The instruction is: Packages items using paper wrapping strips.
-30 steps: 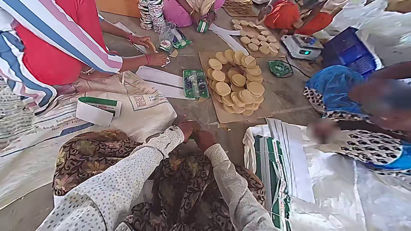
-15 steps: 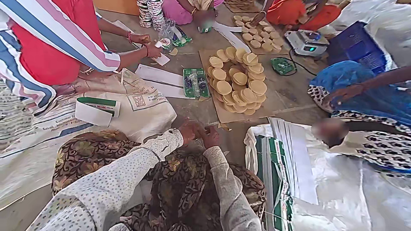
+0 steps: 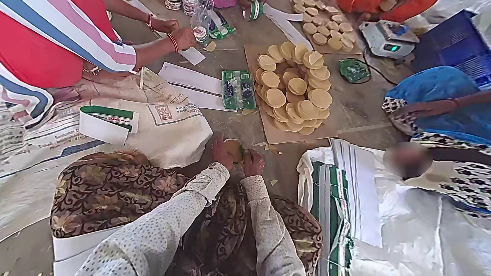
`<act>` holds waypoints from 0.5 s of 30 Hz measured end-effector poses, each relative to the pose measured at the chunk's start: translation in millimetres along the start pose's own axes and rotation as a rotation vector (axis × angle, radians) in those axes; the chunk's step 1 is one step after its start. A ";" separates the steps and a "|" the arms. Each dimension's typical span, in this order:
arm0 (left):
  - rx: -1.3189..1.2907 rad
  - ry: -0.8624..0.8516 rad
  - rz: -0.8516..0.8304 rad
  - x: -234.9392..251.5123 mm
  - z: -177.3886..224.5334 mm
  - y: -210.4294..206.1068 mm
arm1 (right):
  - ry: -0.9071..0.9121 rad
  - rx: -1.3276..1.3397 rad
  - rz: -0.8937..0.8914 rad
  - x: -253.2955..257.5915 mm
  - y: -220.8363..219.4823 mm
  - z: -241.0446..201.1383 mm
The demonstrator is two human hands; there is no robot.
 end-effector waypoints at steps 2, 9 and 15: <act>0.038 -0.038 -0.053 9.4 -1.4 2.6 | -0.030 0.024 -0.008 10.8 0.6 4.9; 0.011 -0.119 -0.096 17.7 -3.9 10.1 | 0.160 -0.154 -0.145 53.0 -9.1 -12.4; -0.456 -0.302 0.237 -4.8 -29.8 -29.3 | -0.030 -0.034 0.133 23.4 -17.4 -9.9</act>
Point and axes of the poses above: each hand's wrist, its own x-axis towards the middle knuckle, its own y-axis out of the back of the hand, z = x × y, the point moved 1 cm from there along x, towards the middle knuckle, and after that the axes turned 7 degrees about x, right-handed, at the moved point
